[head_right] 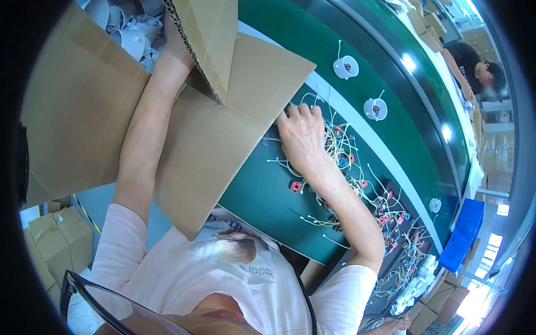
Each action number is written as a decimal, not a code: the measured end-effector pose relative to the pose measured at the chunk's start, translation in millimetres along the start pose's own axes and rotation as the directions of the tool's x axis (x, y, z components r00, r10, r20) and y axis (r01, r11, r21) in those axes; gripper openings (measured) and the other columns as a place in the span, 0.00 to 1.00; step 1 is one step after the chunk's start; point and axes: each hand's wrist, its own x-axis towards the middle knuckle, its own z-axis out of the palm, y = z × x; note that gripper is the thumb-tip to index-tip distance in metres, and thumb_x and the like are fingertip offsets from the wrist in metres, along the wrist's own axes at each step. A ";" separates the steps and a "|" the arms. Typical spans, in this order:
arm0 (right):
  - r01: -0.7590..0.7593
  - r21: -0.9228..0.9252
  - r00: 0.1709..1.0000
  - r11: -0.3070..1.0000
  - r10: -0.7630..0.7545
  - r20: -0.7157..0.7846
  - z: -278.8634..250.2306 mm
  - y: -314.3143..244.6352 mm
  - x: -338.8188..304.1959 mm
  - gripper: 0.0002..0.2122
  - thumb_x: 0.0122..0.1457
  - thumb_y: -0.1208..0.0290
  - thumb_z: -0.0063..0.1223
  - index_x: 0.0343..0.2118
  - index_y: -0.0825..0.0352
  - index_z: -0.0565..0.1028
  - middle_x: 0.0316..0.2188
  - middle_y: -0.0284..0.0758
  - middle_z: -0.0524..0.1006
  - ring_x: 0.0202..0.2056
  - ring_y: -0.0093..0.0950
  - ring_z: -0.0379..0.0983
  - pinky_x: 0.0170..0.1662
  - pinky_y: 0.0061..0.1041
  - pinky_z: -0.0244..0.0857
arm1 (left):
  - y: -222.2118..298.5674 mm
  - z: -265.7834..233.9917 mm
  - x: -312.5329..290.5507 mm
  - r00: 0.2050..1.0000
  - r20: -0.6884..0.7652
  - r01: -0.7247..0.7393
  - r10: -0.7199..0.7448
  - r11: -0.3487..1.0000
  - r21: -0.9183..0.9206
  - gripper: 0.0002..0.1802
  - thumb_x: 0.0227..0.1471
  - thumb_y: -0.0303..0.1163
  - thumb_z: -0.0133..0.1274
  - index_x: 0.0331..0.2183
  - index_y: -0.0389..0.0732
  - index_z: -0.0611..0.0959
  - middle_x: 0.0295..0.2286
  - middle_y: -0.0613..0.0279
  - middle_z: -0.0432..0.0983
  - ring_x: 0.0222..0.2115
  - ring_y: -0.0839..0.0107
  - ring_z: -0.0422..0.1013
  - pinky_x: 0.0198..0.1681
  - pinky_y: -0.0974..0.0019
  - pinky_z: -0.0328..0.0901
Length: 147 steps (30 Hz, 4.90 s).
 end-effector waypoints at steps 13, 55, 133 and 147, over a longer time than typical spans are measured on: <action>-0.112 0.774 0.870 0.624 0.438 -0.228 -48.0 6.0 -63.2 0.09 0.47 0.81 0.52 0.34 0.72 0.73 0.33 0.40 0.75 0.36 0.34 0.71 0.43 0.28 0.63 | 24.0 -78.1 -87.2 0.939 0.145 -0.333 0.311 0.928 0.165 0.12 0.42 0.30 0.53 0.32 0.37 0.77 0.39 0.51 0.70 0.41 0.56 0.66 0.46 0.54 0.57; 0.034 0.917 0.862 -0.397 0.476 0.174 -52.5 -61.2 -36.9 0.18 0.58 0.69 0.54 0.47 0.74 0.68 0.36 0.46 0.76 0.31 0.30 0.77 0.23 0.17 0.67 | 31.9 -103.7 -154.4 0.852 0.481 0.373 0.209 0.403 -0.836 0.40 0.39 0.21 0.63 0.52 0.35 0.59 0.46 0.51 0.62 0.48 0.64 0.66 0.50 0.65 0.62; -0.269 0.937 0.902 0.224 0.399 0.164 -59.6 -69.9 -16.9 0.15 0.53 0.86 0.50 0.45 0.73 0.68 0.33 0.36 0.73 0.33 0.24 0.71 0.32 0.21 0.65 | 34.9 -125.9 -150.4 0.823 0.472 0.321 0.316 0.425 -0.846 0.33 0.44 0.24 0.59 0.52 0.40 0.63 0.44 0.52 0.63 0.46 0.53 0.60 0.47 0.56 0.59; -0.194 0.978 0.924 -0.070 0.320 0.207 -53.7 -63.2 -20.2 0.17 0.50 0.88 0.52 0.44 0.71 0.70 0.36 0.30 0.72 0.37 0.18 0.70 0.40 0.18 0.67 | 43.7 -127.9 -151.0 0.862 0.431 0.252 0.268 0.511 -0.822 0.33 0.42 0.22 0.57 0.51 0.39 0.64 0.42 0.50 0.63 0.43 0.52 0.63 0.44 0.56 0.62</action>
